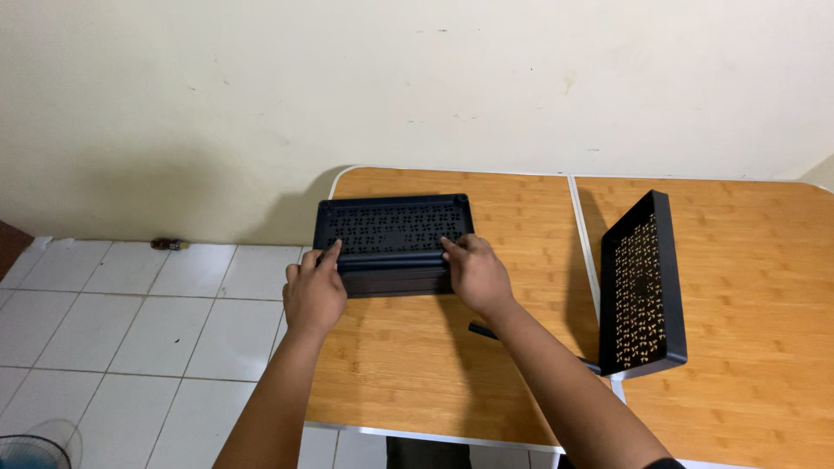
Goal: The person assembles a black plastic tray by inserting cylindrical rods into corner holes on a wooden table. They repeatedly insert and remove the rods, then stack the assembled tray with other similar trays.
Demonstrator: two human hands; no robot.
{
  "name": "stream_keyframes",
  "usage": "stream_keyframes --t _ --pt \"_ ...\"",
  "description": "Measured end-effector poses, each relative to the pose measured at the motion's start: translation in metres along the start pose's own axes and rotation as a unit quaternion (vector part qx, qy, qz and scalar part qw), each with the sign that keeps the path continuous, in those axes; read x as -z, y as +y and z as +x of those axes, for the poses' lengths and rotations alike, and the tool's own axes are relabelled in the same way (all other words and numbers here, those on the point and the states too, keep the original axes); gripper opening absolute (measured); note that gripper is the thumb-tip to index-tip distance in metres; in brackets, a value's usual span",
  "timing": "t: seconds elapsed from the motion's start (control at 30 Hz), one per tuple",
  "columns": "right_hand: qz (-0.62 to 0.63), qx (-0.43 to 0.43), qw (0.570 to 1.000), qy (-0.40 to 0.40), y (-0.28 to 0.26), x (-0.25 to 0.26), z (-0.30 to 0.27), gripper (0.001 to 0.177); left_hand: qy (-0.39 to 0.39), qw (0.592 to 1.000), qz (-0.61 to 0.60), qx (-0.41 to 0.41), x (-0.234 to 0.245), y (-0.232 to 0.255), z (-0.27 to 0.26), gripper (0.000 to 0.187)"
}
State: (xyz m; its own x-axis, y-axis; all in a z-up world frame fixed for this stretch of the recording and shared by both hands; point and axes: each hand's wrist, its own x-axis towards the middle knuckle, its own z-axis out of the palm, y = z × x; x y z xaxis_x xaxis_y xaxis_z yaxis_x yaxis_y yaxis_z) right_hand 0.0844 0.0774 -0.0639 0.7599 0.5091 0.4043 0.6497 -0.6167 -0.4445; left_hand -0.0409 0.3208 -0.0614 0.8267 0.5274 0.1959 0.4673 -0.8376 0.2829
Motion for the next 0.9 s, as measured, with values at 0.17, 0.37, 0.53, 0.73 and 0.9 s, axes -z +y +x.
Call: stream_keyframes --t 0.17,0.37,0.53,0.73,0.9 --pt "-0.036 0.023 0.999 0.019 0.002 -0.008 -0.001 0.036 -0.035 0.999 0.017 -0.007 0.0 0.0 0.001 0.054" --pt "-0.023 0.003 1.0 -0.004 -0.002 -0.005 -0.001 0.033 -0.008 1.0 0.009 -0.018 0.002 0.004 -0.006 0.046" --pt "-0.012 -0.003 1.0 -0.005 -0.003 -0.002 -0.003 0.03 -0.009 1.0 -0.011 -0.009 0.002 0.005 -0.005 0.044" --pt "-0.019 -0.012 0.999 -0.04 -0.002 0.0 -0.002 0.034 -0.024 0.999 -0.018 -0.013 0.005 0.002 -0.007 0.043" --pt "0.009 -0.038 0.994 -0.097 -0.001 0.009 -0.001 0.04 -0.047 0.999 -0.009 -0.025 0.014 -0.006 -0.003 0.04"
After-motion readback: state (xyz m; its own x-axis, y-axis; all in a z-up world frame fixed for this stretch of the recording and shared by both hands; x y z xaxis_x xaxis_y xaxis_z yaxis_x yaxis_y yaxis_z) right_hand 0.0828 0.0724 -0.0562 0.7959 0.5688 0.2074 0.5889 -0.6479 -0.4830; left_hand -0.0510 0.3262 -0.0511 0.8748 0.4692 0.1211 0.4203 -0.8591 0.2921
